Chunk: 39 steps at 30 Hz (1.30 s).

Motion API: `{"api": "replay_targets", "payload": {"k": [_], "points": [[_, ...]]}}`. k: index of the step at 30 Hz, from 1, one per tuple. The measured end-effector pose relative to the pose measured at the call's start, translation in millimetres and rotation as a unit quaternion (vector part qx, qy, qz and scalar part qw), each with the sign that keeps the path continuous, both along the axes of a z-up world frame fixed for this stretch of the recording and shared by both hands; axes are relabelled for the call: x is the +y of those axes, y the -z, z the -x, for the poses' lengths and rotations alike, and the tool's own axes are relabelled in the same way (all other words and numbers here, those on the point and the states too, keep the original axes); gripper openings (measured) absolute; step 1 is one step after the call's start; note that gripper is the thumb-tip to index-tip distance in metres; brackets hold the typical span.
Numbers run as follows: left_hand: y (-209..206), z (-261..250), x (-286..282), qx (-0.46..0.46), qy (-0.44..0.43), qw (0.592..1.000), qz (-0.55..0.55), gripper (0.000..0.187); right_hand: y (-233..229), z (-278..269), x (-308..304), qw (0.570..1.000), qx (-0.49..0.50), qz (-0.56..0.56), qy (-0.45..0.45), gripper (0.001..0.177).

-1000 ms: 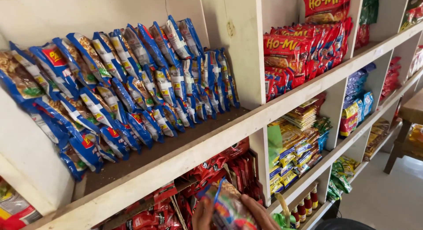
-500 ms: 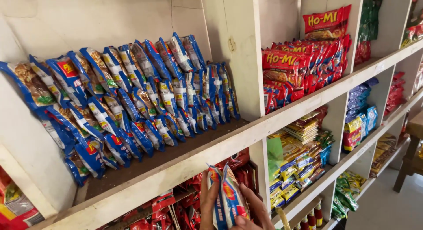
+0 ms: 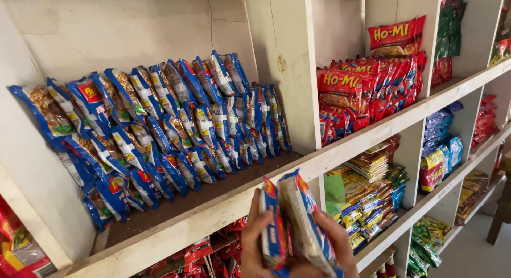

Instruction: Organizing and restacking snack packets on shelves and in a storage bin.

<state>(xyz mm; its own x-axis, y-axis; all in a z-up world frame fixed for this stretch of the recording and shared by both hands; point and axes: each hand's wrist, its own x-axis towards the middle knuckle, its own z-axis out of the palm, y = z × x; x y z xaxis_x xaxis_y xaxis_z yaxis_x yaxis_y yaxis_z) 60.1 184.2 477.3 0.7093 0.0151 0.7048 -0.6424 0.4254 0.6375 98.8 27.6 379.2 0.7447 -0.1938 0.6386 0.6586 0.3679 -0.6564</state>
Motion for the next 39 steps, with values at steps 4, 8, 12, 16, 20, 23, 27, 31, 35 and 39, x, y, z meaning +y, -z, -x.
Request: {"api": "replay_targets", "payload": {"k": [4,8,12,16,20,23,27,31,35,39], "points": [[-9.3,6.8,12.6,-0.136,-0.058,0.989,0.003,0.083,-92.1,39.6,21.2,0.956,-0.211,0.142,0.149,0.084],[-38.1,4.3,31.2,-0.009,-0.108,0.994,0.010,0.083,-145.7,18.7,16.6,0.987,-0.115,0.085,0.076,0.082],[-57.9,7.1,42.5,0.049,-0.063,0.995,0.050,0.091,-199.6,-26.0,12.3,0.996,-0.087,0.021,-0.008,0.065],[-72.6,8.6,47.4,0.044,-0.034,0.995,0.085,0.096,-249.0,-76.5,10.3,0.992,-0.119,0.041,0.031,0.061],[-79.1,3.8,54.0,0.064,-0.036,0.993,0.096,0.091,-292.6,-118.4,13.3,0.965,-0.212,0.065,0.139,0.046],[-84.6,1.8,57.3,0.068,-0.042,0.993,0.089,0.087,-319.4,-143.0,18.6,0.930,-0.218,0.109,0.273,0.041],[-97.9,7.1,59.1,0.105,-0.057,0.991,0.064,0.086,-347.7,-179.7,33.8,0.919,-0.158,0.152,0.328,0.042],[-104.9,3.9,60.3,0.136,-0.072,0.987,0.041,0.088,-353.8,-202.0,49.1,0.912,-0.144,0.188,0.335,0.043],[-109.5,-0.9,58.7,0.147,-0.057,0.987,0.033,0.085,-356.5,-206.5,58.4,0.916,-0.132,0.202,0.321,0.042],[-108.1,-10.8,55.6,0.147,-0.028,0.987,0.055,0.084,-353.4,-236.2,56.9,0.912,-0.143,0.210,0.323,0.033]]}}
